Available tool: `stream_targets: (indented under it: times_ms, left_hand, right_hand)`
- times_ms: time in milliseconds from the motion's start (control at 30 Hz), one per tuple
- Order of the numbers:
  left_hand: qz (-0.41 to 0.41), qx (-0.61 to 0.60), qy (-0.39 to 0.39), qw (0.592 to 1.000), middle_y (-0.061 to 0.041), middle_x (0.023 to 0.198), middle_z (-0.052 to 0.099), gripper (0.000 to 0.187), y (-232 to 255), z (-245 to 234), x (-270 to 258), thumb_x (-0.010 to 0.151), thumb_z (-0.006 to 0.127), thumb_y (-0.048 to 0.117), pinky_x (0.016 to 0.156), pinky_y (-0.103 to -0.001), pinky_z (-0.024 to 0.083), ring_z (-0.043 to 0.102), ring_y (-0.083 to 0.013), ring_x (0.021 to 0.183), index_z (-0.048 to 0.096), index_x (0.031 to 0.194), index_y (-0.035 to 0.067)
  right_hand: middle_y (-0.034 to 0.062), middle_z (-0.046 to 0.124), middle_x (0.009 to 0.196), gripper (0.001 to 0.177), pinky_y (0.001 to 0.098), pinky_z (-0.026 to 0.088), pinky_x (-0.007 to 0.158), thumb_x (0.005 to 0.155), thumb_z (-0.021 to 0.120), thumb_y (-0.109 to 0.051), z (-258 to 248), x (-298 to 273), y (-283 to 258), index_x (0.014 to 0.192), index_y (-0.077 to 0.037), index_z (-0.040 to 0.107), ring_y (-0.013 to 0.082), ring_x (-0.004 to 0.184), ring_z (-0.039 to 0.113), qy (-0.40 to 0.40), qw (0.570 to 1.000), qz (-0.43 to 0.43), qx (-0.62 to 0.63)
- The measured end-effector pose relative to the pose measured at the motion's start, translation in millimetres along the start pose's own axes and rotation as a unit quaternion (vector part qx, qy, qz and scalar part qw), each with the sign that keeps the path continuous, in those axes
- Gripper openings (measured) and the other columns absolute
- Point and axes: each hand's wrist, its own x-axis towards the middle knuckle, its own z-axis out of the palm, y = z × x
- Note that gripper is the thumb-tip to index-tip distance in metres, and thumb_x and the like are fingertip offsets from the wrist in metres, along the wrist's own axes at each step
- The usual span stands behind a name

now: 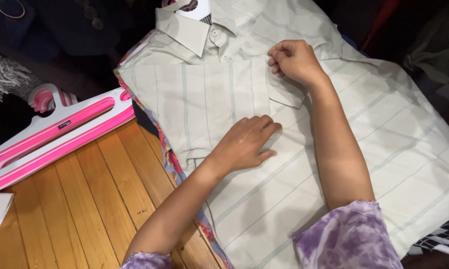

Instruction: Folding and organizing various clothing items on a wooden surface

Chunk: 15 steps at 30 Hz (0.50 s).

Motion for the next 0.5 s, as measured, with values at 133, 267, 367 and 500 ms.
stream_targets:
  times_ms: [133, 267, 367, 500]
  left_hand:
    - [0.001, 0.04, 0.084, 0.996, -0.011, 0.107, 0.058, 0.032, 4, 8, -13, 0.088, 0.066, 0.012, 0.074, -0.044, 0.051, 0.058, -0.0304, 0.087, 0.062, 0.118, 0.003]
    - [-0.003, -0.013, 0.102, 0.995, -0.011, 0.098, 0.062, 0.019, 8, 1, -19, 0.09, 0.057, -0.005, 0.068, -0.044, 0.051, 0.06, -0.031, 0.083, 0.066, 0.105, 0.001]
    - [-0.026, -0.117, 0.111, 0.987, -0.012, 0.1, 0.066, 0.013, 7, -23, -15, 0.098, 0.057, 0.003, 0.068, -0.048, 0.051, 0.065, -0.0347, 0.086, 0.067, 0.106, 0.002]
    - [-0.094, -0.01, 0.154, 0.984, -0.019, 0.128, 0.068, 0.027, -47, -19, -20, 0.098, 0.064, 0.019, 0.098, -0.054, 0.047, 0.066, -0.0376, 0.114, 0.07, 0.12, 0.005]
  right_hand:
    - [0.0004, 0.067, 0.07, 0.031, 0.0253, 0.045, 0.06, 0.098, 0.07, -0.045, 9, -12, -12, 0.102, -0.015, 0.076, 0.0082, 0.06, 0.056, -0.006, 0.996, 0.004, -0.084]
    - [-0.0045, 0.059, 0.074, 0.027, 0.0276, 0.044, 0.063, 0.095, 0.082, -0.027, 8, 7, 10, 0.082, -0.013, 0.063, 0.0085, 0.068, 0.053, -0.014, 0.984, -0.115, -0.136]
    - [-0.0055, 0.066, 0.077, 0.013, 0.0247, 0.047, 0.063, 0.096, 0.08, -0.02, 3, 8, 11, 0.092, -0.015, 0.069, 0.0061, 0.069, 0.058, 0.022, 0.987, -0.111, -0.113]
    - [0.0084, 0.071, 0.094, 0.01, 0.0373, 0.05, 0.084, 0.088, 0.073, -0.018, 23, 29, 40, 0.096, -0.012, 0.074, 0.0257, 0.086, 0.066, 0.093, 0.939, -0.255, -0.213]
